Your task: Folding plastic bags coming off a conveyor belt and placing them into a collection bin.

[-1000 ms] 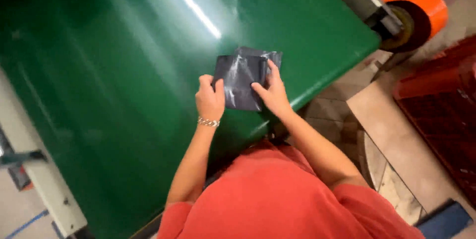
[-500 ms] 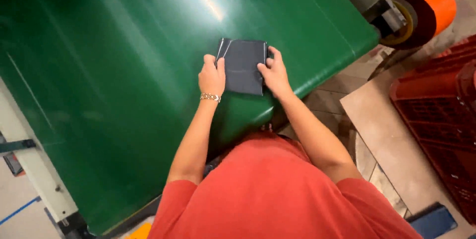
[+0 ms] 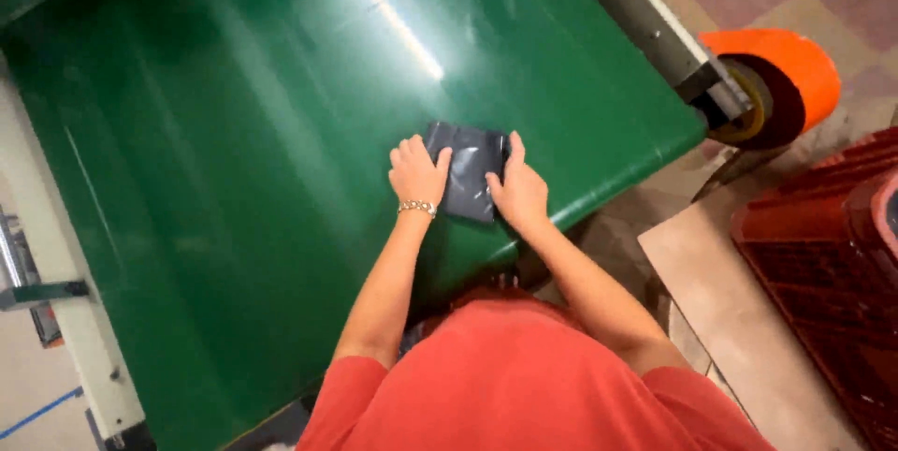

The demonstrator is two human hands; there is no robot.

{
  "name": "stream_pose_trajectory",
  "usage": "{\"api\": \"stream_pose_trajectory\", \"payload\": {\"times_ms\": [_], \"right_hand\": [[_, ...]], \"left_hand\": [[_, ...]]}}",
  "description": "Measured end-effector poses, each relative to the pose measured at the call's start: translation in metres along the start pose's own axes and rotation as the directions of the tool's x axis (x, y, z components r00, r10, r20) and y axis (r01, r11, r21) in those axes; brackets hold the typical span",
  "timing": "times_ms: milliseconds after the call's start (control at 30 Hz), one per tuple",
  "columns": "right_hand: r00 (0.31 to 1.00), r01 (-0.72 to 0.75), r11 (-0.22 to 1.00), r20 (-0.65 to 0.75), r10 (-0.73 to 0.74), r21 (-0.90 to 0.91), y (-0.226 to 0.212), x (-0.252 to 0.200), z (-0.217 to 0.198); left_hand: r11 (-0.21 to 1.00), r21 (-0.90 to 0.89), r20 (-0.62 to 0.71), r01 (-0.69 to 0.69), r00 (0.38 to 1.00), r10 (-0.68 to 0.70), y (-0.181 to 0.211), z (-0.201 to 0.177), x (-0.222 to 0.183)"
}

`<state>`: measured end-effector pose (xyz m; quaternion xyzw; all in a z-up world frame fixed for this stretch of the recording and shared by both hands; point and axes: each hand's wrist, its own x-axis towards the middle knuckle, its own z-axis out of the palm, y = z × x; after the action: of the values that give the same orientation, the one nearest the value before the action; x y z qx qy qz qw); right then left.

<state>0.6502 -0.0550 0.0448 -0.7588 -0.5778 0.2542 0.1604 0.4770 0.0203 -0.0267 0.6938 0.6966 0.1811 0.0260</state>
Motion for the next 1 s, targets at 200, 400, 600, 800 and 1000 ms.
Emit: {"api": "stream_pose_trajectory", "payload": {"times_ms": [200,400,600,800,1000], "right_hand": [[0.889,0.28,0.882,-0.245,-0.387,-0.378,0.014,0.024,-0.015],[0.589,0.765,0.634,-0.279,-0.759,-0.111,0.014,0.061,-0.053],[0.634,0.744,0.667,-0.328,-0.7,0.015,0.031,0.0,-0.098],[0.834,0.278,0.941,-0.535,-0.136,0.195,0.12,-0.083,-0.229],[0.378,-0.043,0.869,-0.797,0.471,0.493,0.298,-0.164,-0.336]], "left_hand": [[0.986,-0.098,0.017,-0.132,0.991,0.134,-0.004,0.009,0.009],[0.731,-0.496,-0.077,-0.468,0.862,0.5,0.029,-0.073,0.005],[0.561,-0.487,-0.278,-0.669,0.728,0.627,0.065,-0.116,-0.007],[0.333,-0.722,-0.423,-0.606,0.768,0.481,0.093,-0.185,-0.035],[0.5,-0.857,-0.003,-0.125,0.971,0.237,0.045,-0.139,-0.06]]}}
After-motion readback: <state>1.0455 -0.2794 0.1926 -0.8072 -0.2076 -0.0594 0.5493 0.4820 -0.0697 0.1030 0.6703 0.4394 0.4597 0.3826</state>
